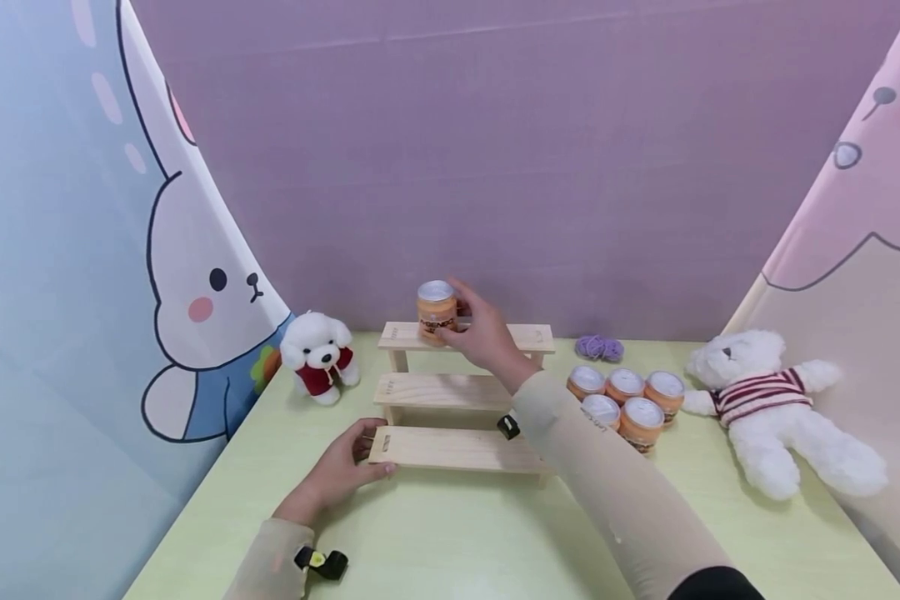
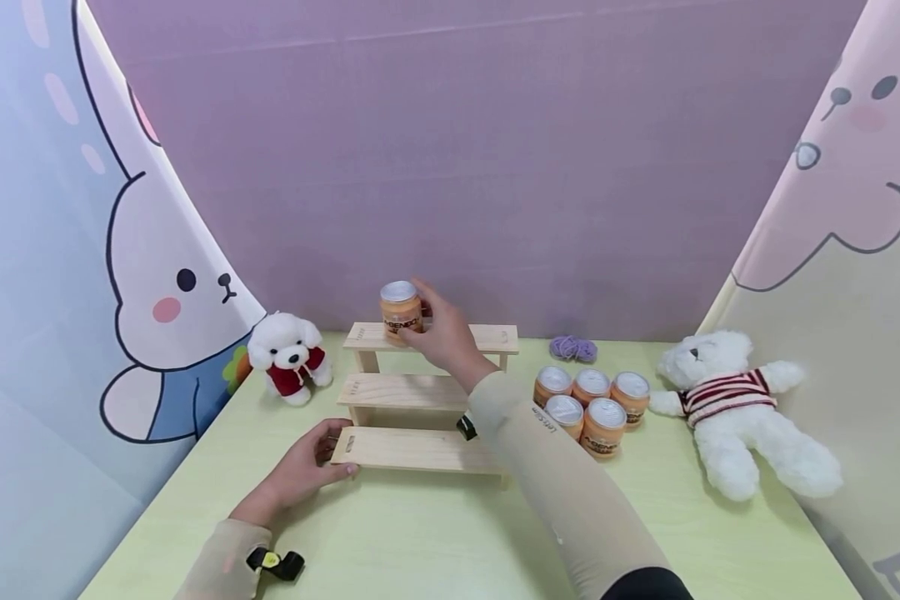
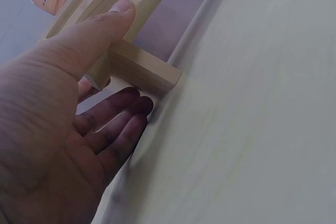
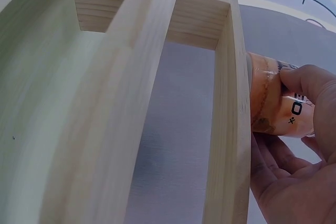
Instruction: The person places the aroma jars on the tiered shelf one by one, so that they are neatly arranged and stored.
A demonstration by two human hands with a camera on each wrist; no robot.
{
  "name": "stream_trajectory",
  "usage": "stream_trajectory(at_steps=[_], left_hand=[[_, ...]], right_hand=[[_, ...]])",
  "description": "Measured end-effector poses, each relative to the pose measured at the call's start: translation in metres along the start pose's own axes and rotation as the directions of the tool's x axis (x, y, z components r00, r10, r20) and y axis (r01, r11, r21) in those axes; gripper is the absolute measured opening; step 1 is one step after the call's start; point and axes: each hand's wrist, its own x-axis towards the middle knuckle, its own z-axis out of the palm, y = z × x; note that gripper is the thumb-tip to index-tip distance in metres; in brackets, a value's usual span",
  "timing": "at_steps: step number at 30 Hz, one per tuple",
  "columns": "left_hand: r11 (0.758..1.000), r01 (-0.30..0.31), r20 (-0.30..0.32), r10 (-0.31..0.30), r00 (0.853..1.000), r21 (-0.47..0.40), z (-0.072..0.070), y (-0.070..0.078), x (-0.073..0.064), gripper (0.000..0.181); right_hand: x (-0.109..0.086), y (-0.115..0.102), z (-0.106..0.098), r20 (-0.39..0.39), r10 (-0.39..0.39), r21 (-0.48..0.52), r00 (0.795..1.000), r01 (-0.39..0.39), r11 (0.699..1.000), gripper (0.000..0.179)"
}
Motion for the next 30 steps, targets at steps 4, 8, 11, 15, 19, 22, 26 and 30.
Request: stream_trajectory(at_steps=[4, 8, 11, 15, 19, 22, 26, 30], left_hand=[[1.000, 0.003, -0.003, -0.003, 1.000, 0.000, 0.0002, 0.0018, 0.0000, 0.073], [1.000, 0.004, -0.005, -0.004, 1.000, -0.002, -0.0001, 0.0017, 0.0003, 0.073], [1.000, 0.005, -0.003, -0.005, 1.000, -0.003, -0.0001, 0.0009, 0.0004, 0.073], [1.000, 0.010, -0.005, -0.010, 1.000, 0.000, -0.0001, 0.0004, 0.0004, 0.073], [1.000, 0.019, -0.009, -0.019, 1.000, -0.003, -0.0001, 0.0014, 0.0006, 0.073], [1.000, 0.026, -0.013, -0.026, 1.000, -0.006, -0.0002, 0.0023, 0.0008, 0.073], [0.999, 0.032, -0.016, -0.032, 0.999, 0.000, 0.0000, 0.0024, 0.0009, 0.073], [0.999, 0.036, -0.016, -0.036, 0.999, 0.003, 0.0001, 0.0018, 0.0010, 0.073]], right_hand=[[0.0001, 0.0000, -0.0004, 0.007, 0.017, 0.002, 1.000, -0.017, 1.000, 0.092], [0.0004, -0.0001, -0.0003, 0.012, 0.022, 0.017, 1.000, -0.023, 1.000, 0.092], [0.0006, 0.0001, -0.0002, 0.012, 0.019, 0.038, 1.000, -0.019, 0.999, 0.091], [0.0007, 0.0002, -0.0005, 0.011, 0.013, 0.047, 1.000, -0.014, 0.999, 0.091], [0.0004, 0.0001, -0.0013, 0.008, 0.013, 0.027, 1.000, -0.013, 1.000, 0.091], [-0.0004, 0.0005, -0.0022, 0.011, 0.014, 0.030, 1.000, -0.015, 0.999, 0.092], [-0.0035, 0.0013, -0.0048, 0.020, 0.018, 0.067, 1.000, -0.019, 0.998, 0.093], [-0.0085, 0.0034, -0.0088, 0.017, 0.023, 0.108, 1.000, -0.025, 0.994, 0.091]])
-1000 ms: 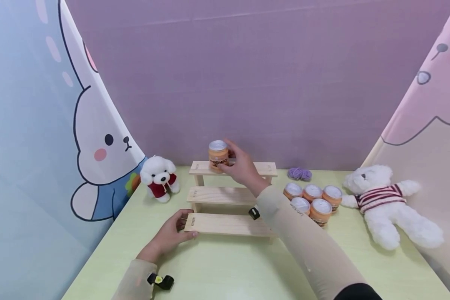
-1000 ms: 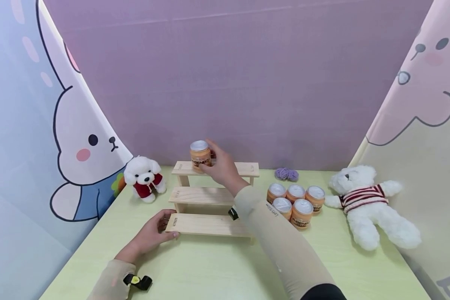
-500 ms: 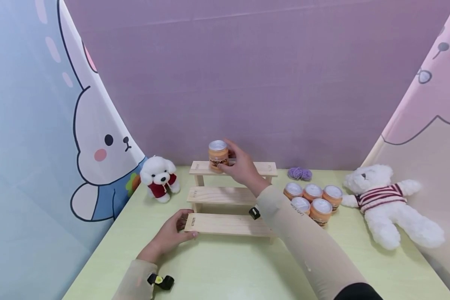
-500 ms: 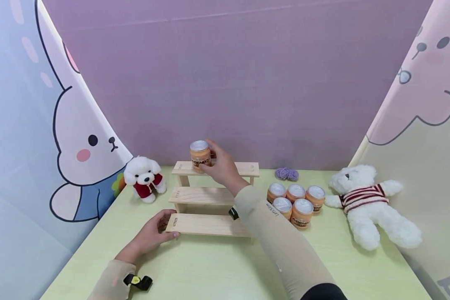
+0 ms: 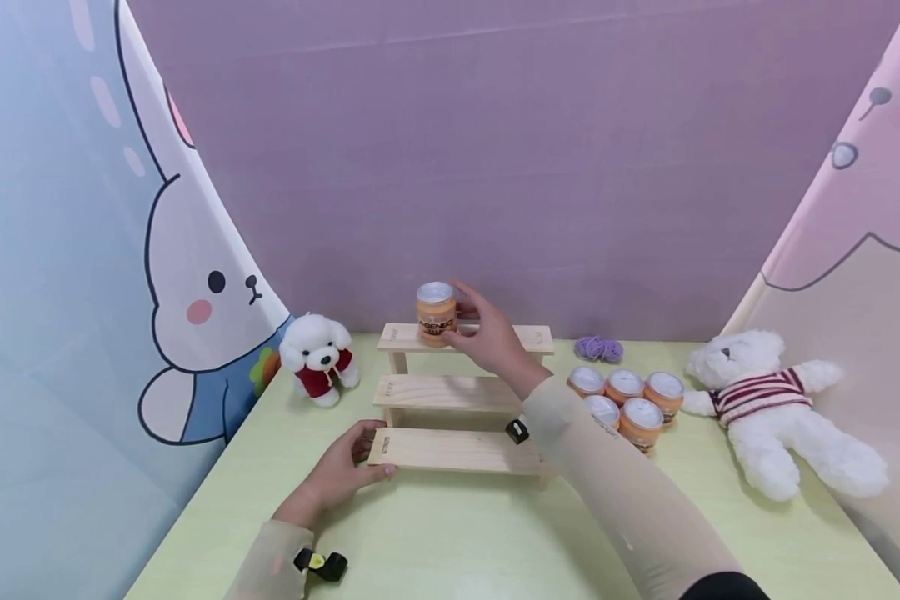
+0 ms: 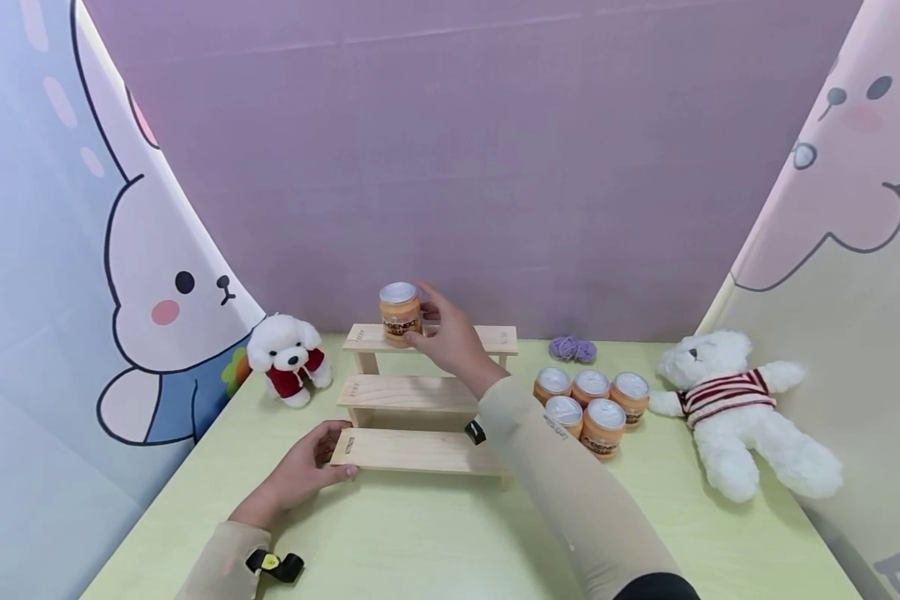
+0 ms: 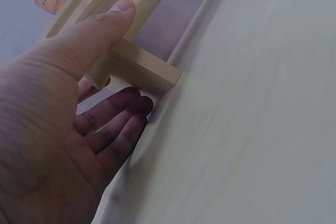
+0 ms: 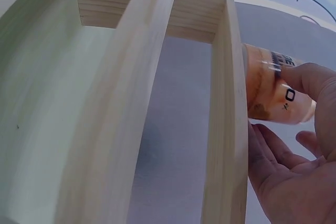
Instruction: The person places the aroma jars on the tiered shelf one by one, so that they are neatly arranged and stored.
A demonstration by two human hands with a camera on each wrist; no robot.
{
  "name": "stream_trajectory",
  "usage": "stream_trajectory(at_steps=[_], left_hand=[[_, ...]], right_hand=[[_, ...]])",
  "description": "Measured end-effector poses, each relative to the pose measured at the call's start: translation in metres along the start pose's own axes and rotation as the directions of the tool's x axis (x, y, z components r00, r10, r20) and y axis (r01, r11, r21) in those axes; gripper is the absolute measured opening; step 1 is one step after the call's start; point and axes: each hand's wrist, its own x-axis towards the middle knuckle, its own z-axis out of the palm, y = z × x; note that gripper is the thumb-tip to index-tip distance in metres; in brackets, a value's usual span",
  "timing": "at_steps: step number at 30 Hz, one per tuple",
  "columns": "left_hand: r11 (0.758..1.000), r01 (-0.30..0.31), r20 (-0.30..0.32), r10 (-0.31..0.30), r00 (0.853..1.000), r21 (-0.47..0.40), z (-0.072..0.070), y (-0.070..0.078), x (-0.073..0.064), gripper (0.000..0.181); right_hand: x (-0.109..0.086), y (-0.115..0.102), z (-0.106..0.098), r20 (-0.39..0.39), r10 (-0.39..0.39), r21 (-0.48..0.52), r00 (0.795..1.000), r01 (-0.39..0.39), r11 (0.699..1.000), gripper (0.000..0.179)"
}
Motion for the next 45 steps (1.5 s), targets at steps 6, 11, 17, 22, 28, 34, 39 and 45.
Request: stream_trajectory(at_steps=[6, 11, 17, 22, 28, 34, 39, 45], left_hand=[[1.000, 0.002, 0.006, -0.002, 1.000, -0.002, 0.001, -0.001, 0.000, 0.073], [1.000, 0.001, 0.008, -0.001, 1.000, -0.008, 0.001, -0.003, 0.001, 0.073], [1.000, -0.001, 0.009, 0.001, 1.000, -0.003, 0.002, -0.005, 0.002, 0.072], [1.000, -0.014, 0.008, 0.014, 1.000, -0.016, 0.001, -0.006, 0.002, 0.071], [1.000, -0.011, 0.007, 0.011, 1.000, -0.026, 0.001, -0.007, 0.001, 0.071], [1.000, -0.005, -0.006, 0.005, 1.000, -0.019, 0.001, -0.008, 0.002, 0.071], [1.000, 0.003, -0.007, -0.003, 1.000, -0.021, 0.002, -0.008, 0.002, 0.072], [1.000, -0.003, -0.005, 0.003, 1.000, -0.026, 0.001, -0.007, 0.003, 0.072]], right_hand=[[-0.013, 0.006, -0.011, -0.025, 0.005, -0.021, 1.000, -0.006, 1.000, 0.087], [-0.028, 0.009, -0.025, -0.031, -0.011, -0.015, 0.999, 0.010, 1.000, 0.084], [-0.047, 0.018, -0.043, -0.032, -0.031, -0.002, 0.999, 0.031, 1.000, 0.080], [-0.065, 0.024, -0.060, -0.043, -0.037, -0.037, 0.998, 0.036, 0.999, 0.078], [-0.091, 0.030, -0.079, -0.070, -0.041, -0.061, 0.997, 0.036, 0.997, 0.076], [-0.113, 0.041, -0.089, -0.090, -0.078, -0.092, 0.993, 0.069, 0.993, 0.074], [-0.129, 0.049, -0.097, -0.098, -0.035, -0.092, 0.995, 0.026, 0.995, 0.072], [-0.147, 0.059, -0.110, -0.122, -0.001, -0.100, 0.993, -0.012, 0.995, 0.073]])
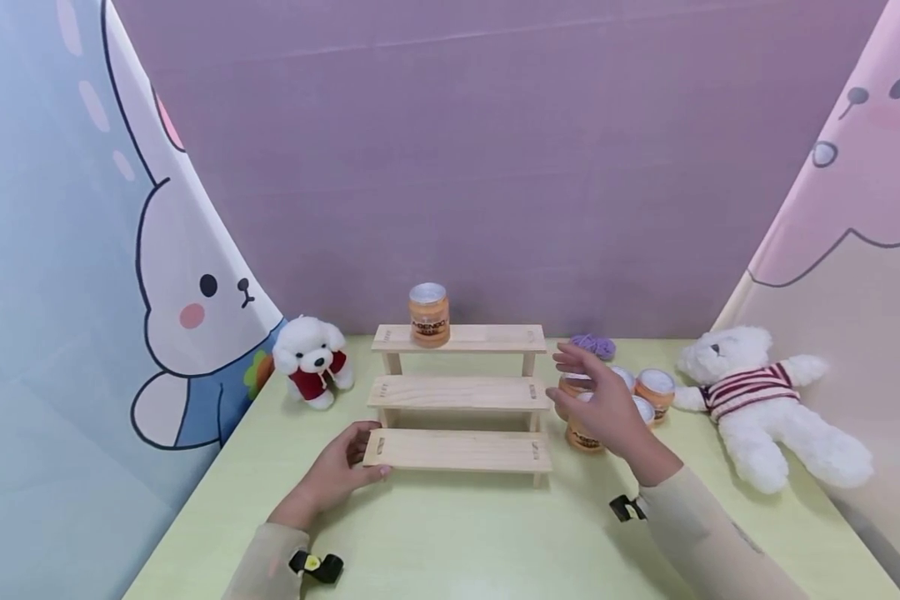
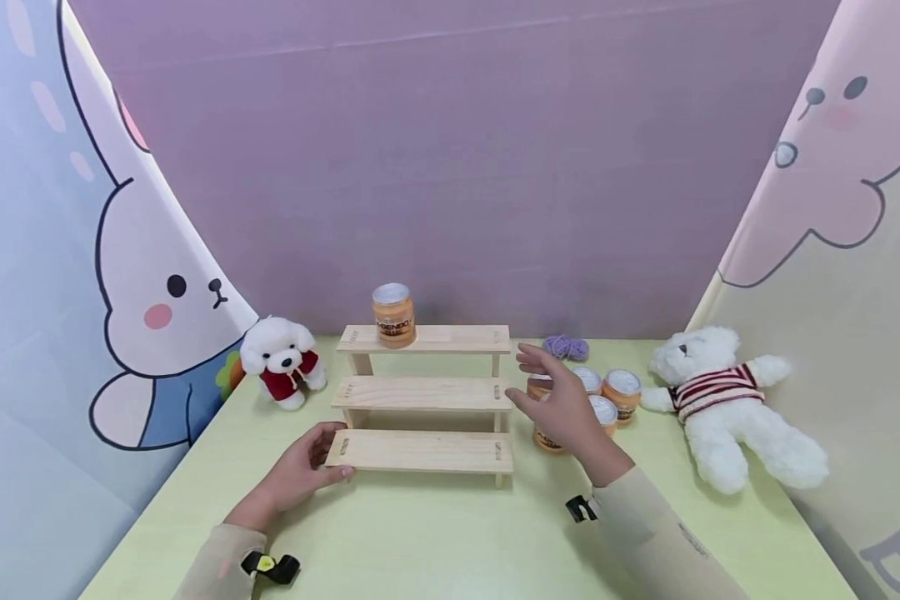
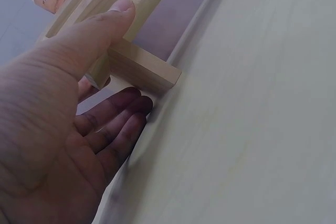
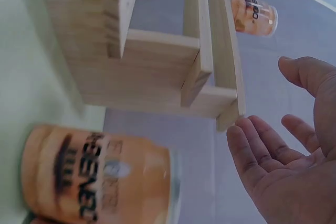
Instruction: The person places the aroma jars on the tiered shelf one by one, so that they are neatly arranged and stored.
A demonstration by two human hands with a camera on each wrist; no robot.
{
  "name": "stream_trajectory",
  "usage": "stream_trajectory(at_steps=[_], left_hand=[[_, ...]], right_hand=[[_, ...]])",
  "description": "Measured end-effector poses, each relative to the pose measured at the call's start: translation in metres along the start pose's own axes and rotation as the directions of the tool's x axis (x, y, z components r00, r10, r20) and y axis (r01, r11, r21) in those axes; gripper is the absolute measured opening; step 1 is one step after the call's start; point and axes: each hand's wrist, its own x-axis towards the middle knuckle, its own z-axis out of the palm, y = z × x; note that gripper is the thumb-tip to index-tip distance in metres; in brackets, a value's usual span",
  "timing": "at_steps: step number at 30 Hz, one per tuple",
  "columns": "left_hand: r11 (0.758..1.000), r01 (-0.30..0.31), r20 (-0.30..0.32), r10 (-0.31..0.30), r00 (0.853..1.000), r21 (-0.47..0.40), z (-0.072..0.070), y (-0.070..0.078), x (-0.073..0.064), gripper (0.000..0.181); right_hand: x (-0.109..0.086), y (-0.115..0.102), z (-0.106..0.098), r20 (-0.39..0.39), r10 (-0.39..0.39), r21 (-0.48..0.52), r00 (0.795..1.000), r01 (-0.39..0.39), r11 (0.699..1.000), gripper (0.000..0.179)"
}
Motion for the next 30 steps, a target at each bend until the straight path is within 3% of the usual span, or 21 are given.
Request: stream_trajectory(at_steps=[10, 21, 30], left_hand=[[1.000, 0.008, -0.004, -0.008, 1.000, 0.002, -0.001, 0.001, -0.001, 0.072], [1.000, 0.001, -0.007, -0.001, 1.000, 0.009, 0.000, 0.003, -0.001, 0.072], [1.000, 0.004, -0.006, -0.004, 1.000, 0.003, 0.000, 0.002, -0.001, 0.072]], right_hand=[[-0.020, 0.020, -0.016, -0.032, -0.030, -0.066, 0.999, 0.028, 0.997, 0.061], [-0.043, 0.031, -0.036, -0.083, 0.031, -0.077, 0.996, -0.037, 0.996, 0.061], [-0.062, 0.048, -0.054, -0.186, 0.042, -0.193, 0.982, -0.078, 0.978, 0.060]])
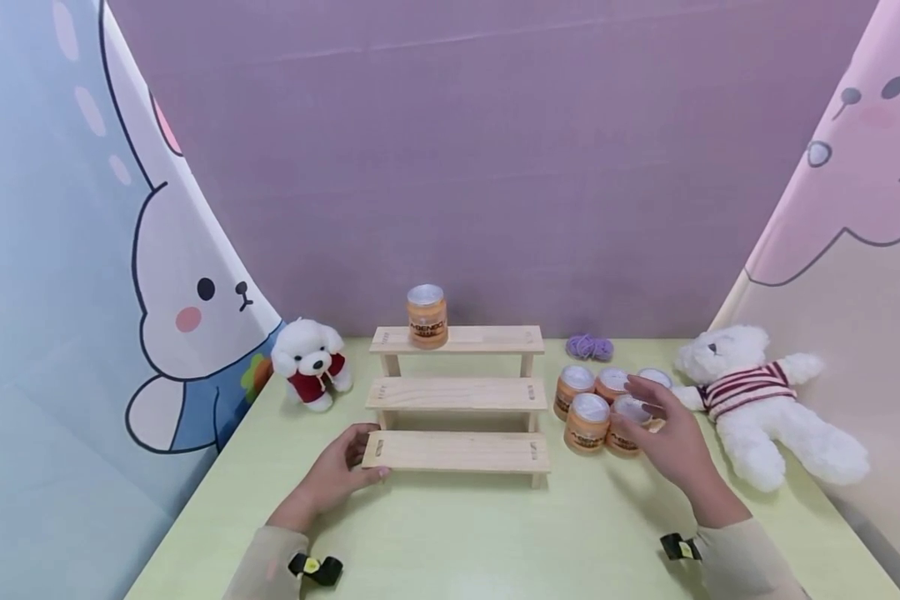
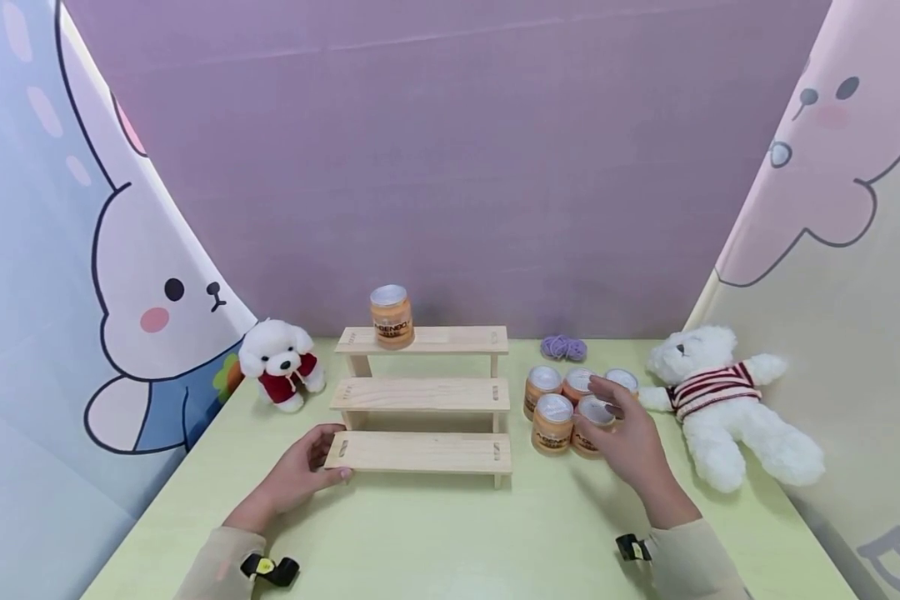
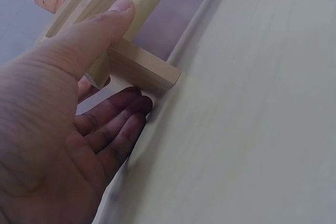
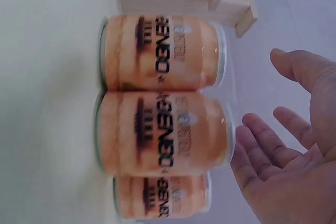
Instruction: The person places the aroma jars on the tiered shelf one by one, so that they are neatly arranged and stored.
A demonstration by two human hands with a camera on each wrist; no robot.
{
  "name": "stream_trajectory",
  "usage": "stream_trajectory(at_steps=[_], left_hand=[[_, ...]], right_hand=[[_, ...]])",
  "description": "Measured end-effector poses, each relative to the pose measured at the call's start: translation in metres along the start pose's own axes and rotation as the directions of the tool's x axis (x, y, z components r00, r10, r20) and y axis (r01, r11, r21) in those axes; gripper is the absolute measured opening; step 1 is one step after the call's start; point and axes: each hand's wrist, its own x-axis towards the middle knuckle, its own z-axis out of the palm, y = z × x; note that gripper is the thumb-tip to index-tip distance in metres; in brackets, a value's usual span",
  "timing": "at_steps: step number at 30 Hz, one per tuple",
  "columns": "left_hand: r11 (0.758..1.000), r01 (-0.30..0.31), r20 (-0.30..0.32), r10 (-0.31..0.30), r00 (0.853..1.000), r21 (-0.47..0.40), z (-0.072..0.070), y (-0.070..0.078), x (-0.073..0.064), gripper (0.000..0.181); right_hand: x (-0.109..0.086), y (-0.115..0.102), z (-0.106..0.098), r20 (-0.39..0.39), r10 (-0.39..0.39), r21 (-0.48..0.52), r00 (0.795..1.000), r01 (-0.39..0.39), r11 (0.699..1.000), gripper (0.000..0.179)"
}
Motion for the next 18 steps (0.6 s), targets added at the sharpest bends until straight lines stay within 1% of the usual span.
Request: stream_trajectory(at_steps=[6, 9, 14, 18], left_hand=[[1.000, -0.006, -0.008, 0.006, 1.000, 0.007, 0.000, -0.001, 0.000, 0.073], [1.000, -0.003, -0.012, 0.003, 1.000, 0.008, -0.001, 0.000, 0.000, 0.072], [1.000, -0.005, -0.004, 0.005, 1.000, 0.004, 0.000, -0.001, 0.000, 0.072], [1.000, -0.006, -0.004, 0.006, 1.000, 0.001, 0.001, -0.003, 0.001, 0.072]], right_hand=[[-0.005, 0.013, -0.002, -0.079, 0.018, 0.006, 0.997, -0.018, 1.000, 0.060], [-0.007, 0.020, -0.002, -0.103, 0.028, 0.014, 0.994, -0.027, 1.000, 0.061], [-0.009, 0.031, -0.003, -0.079, 0.063, 0.061, 0.995, -0.058, 0.996, 0.069], [-0.008, 0.039, -0.003, -0.034, 0.097, 0.060, 0.995, -0.095, 0.994, 0.070]])
